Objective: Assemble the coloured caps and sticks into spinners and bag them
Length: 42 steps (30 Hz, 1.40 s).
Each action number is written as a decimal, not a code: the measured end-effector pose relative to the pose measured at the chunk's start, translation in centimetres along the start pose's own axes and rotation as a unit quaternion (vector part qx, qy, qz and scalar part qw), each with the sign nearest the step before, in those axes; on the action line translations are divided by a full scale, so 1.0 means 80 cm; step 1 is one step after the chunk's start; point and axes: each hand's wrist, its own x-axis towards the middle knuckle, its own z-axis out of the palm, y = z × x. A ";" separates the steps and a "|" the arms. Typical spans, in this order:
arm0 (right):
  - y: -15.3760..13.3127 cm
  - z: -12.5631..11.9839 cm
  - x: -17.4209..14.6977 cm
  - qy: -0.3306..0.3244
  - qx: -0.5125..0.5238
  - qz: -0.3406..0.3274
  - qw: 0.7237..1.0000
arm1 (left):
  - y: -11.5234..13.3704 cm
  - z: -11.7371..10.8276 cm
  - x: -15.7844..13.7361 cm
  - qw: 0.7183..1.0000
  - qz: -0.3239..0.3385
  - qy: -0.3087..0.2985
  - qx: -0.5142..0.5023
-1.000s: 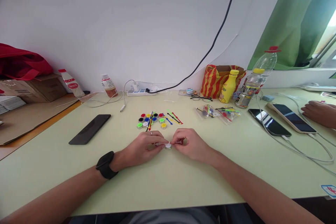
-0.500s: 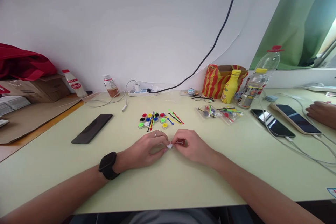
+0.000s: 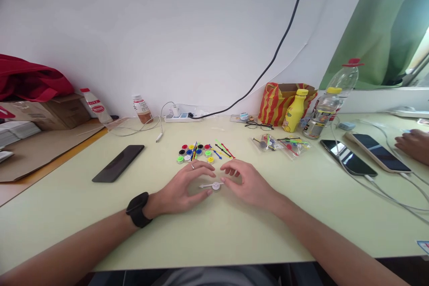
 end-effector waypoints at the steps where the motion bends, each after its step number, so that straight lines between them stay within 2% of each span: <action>1: 0.000 -0.002 0.000 0.021 -0.008 0.014 1.000 | -0.001 -0.002 0.000 1.000 -0.015 0.019 -0.007; 4: -0.006 -0.008 -0.001 0.052 -0.016 0.070 0.996 | -0.004 -0.004 0.001 0.996 -0.057 0.062 -0.021; 7: -0.019 -0.017 -0.003 -0.036 0.088 0.112 0.989 | -0.007 -0.003 0.002 0.993 -0.074 0.085 -0.026; 9: -0.025 -0.023 -0.002 -0.077 0.191 0.106 0.973 | -0.008 -0.003 0.003 0.992 -0.075 0.104 -0.020; 11: -0.024 -0.029 0.002 -0.036 0.254 0.093 0.962 | -0.009 -0.005 0.005 0.989 -0.078 0.124 -0.003; 13: -0.017 -0.032 0.006 0.022 0.259 0.102 0.960 | -0.014 -0.007 0.007 0.987 -0.079 0.137 0.024; 17: 0.005 -0.031 0.014 0.050 0.187 0.153 0.969 | -0.030 -0.010 0.010 0.987 -0.061 0.124 0.078; 19: 0.014 -0.028 0.017 0.047 0.130 0.153 0.979 | -0.038 -0.010 0.011 0.988 -0.051 0.108 0.093; 23: 0.032 -0.022 0.021 0.051 0.007 0.088 0.995 | -0.050 -0.012 0.011 0.991 -0.035 0.065 0.113; 26: 0.046 -0.017 0.022 0.052 -0.082 0.050 0.994 | -0.055 -0.013 0.008 0.990 -0.024 0.018 0.140; 28: 0.053 -0.015 0.021 0.028 -0.120 0.044 0.991 | -0.058 -0.014 0.007 0.986 -0.017 -0.009 0.163; 30: 0.055 -0.014 0.019 -0.003 -0.143 0.046 0.989 | -0.060 -0.014 0.005 0.983 -0.015 -0.027 0.179; 33: 0.052 -0.013 0.018 -0.028 -0.163 0.050 0.985 | -0.059 -0.014 0.006 0.984 -0.020 -0.022 0.177; 38: 0.050 -0.014 0.019 -0.003 -0.147 0.031 0.989 | -0.057 -0.013 0.011 0.989 -0.020 0.016 0.144; 42: 0.052 -0.014 0.020 0.018 -0.149 0.022 0.988 | -0.058 -0.013 0.013 0.990 -0.015 0.022 0.142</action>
